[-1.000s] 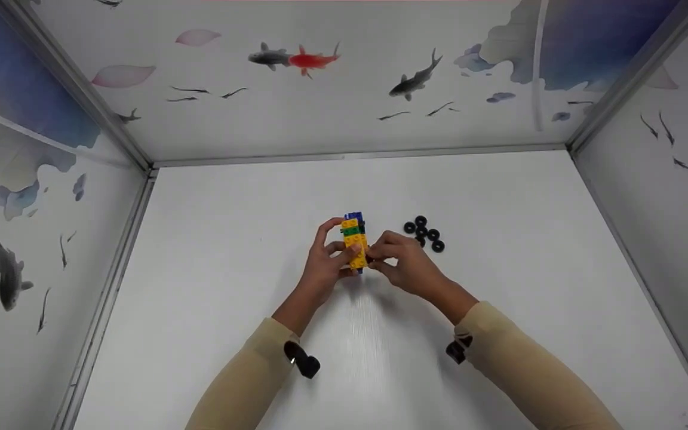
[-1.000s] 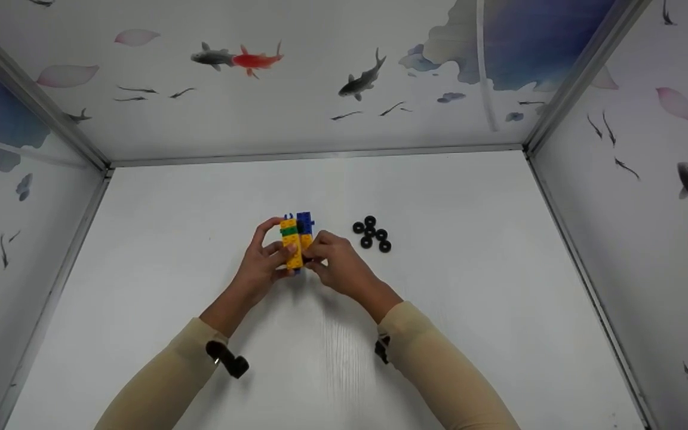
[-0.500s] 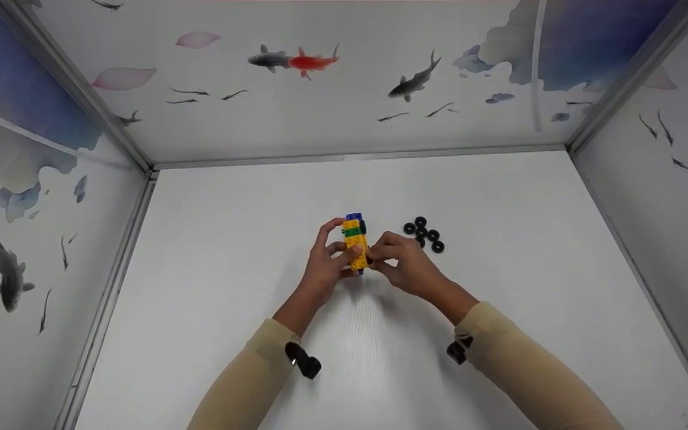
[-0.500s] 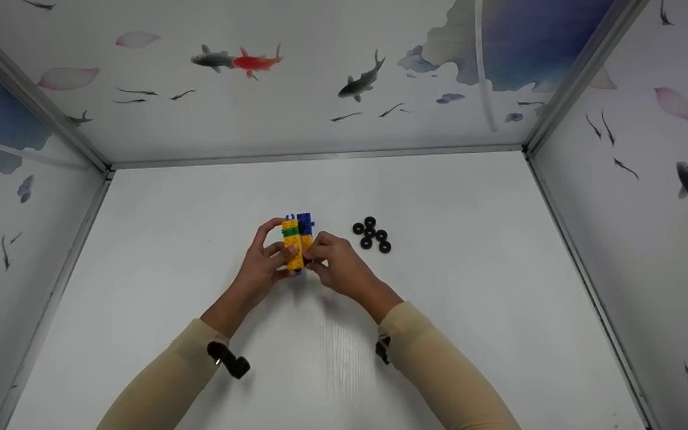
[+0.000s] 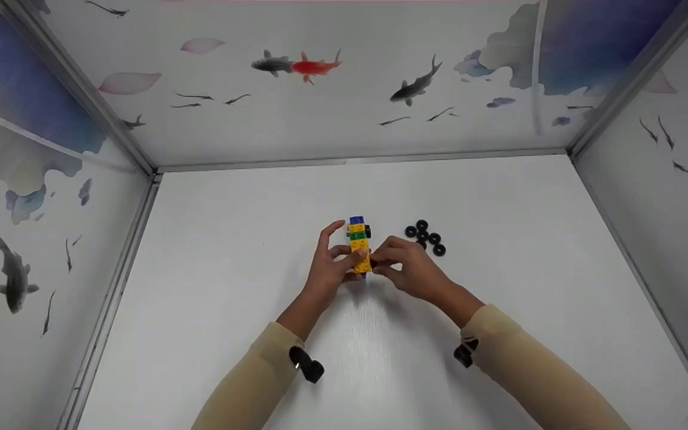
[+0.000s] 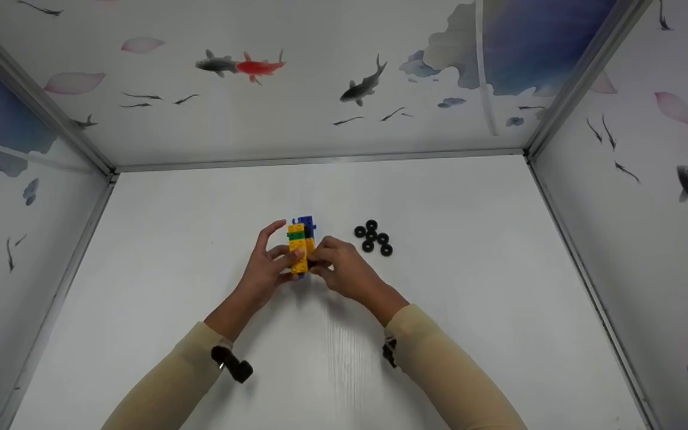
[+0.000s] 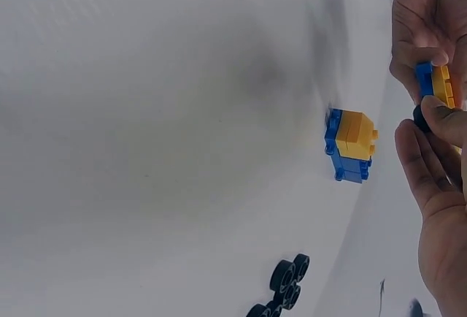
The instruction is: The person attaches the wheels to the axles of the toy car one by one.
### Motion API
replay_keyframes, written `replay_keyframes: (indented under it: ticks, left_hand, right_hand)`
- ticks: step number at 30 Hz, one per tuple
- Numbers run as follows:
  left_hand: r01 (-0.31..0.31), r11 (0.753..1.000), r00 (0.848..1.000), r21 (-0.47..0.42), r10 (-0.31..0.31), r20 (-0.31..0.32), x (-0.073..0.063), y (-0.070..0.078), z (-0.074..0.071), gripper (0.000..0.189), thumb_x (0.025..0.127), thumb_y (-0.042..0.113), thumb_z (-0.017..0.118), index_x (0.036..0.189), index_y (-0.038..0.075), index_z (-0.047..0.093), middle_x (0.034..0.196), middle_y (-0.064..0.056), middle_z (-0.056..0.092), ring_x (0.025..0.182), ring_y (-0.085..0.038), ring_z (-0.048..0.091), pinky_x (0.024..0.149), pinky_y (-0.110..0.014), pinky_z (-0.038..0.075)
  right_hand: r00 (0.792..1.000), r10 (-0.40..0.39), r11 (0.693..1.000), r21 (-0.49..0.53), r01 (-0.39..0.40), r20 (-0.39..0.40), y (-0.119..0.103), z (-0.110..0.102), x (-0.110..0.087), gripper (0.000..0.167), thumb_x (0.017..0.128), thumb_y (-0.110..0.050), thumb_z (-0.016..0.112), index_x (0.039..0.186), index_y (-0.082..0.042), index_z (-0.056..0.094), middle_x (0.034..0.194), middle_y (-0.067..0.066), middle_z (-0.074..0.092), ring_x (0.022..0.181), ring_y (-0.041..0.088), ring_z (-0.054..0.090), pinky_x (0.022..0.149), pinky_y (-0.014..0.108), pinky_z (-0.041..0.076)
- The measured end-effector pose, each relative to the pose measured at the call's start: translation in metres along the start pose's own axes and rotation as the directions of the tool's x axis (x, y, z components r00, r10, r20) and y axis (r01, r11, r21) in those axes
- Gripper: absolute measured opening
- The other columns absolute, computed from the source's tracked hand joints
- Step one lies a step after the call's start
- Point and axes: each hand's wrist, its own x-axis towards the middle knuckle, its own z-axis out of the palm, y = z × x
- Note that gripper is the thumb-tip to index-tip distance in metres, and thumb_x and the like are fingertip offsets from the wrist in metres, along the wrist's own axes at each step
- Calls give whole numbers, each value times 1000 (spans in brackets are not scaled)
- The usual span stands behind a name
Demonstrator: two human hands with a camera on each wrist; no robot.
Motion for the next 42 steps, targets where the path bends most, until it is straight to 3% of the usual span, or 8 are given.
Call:
replay_keyframes:
  ticks: [7, 13, 18, 26, 35, 42]
  left_hand:
    - [19, 1000, 1000, -12, -20, -19, -2, 1, 3, 73, 103, 28, 82, 164, 31, 42, 136, -16, 71, 104, -25, 78, 83, -30, 68]
    - [27, 1000, 999, -10, -27, -45, -3, 2, 6, 68, 103, 27, 81, 161, 30, 46, 136, -15, 71, 105, -27, 79, 86, -31, 68]
    - [33, 999, 999, -6, -34, -37, -3, 3, 8, 70, 102, 27, 83, 161, 29, 46, 136, -15, 71, 110, -28, 78, 87, -33, 68]
    - [66, 998, 998, -20, -66, 12, -4, 4, 11, 73, 101, 24, 84, 161, 26, 45, 136, -14, 69, 117, -28, 76, 92, -36, 68]
    - [77, 997, 996, 3, -77, 35, -6, 2, 13, 76, 98, 23, 86, 161, 24, 44, 137, -15, 71, 117, -26, 77, 92, -35, 68]
    - [75, 997, 995, 13, -75, 62, -5, 3, 14, 77, 98, 24, 86, 162, 22, 43, 136, -16, 70, 116, -26, 75, 94, -33, 67]
  right_hand:
    - [998, 65, 996, 61, -66, 24, 2, -4, 1, 21, 102, -11, 81, 123, -12, 82, 117, 6, 77, 105, 22, 78, 95, 41, 69]
    - [988, 151, 983, 112, -146, -39, 6, -7, 8, 19, 108, -24, 75, 120, -12, 83, 117, 5, 78, 108, 23, 77, 95, 46, 69]
    - [966, 235, 970, 97, -224, -111, 5, -9, 18, 36, 110, -31, 72, 136, -6, 75, 124, 10, 79, 114, 27, 77, 100, 48, 67]
    - [938, 309, 950, 89, -298, -156, 2, -13, 34, 50, 111, -38, 69, 155, -17, 60, 130, 12, 78, 118, 33, 77, 104, 51, 65]
    - [944, 317, 947, 79, -310, -94, 4, -4, 41, 53, 111, -37, 68, 158, -16, 56, 132, 14, 77, 121, 33, 77, 104, 52, 65]
    - [950, 294, 955, 79, -286, -107, 4, -2, 46, 53, 110, -31, 70, 159, -17, 54, 125, 13, 79, 117, 32, 78, 103, 51, 66]
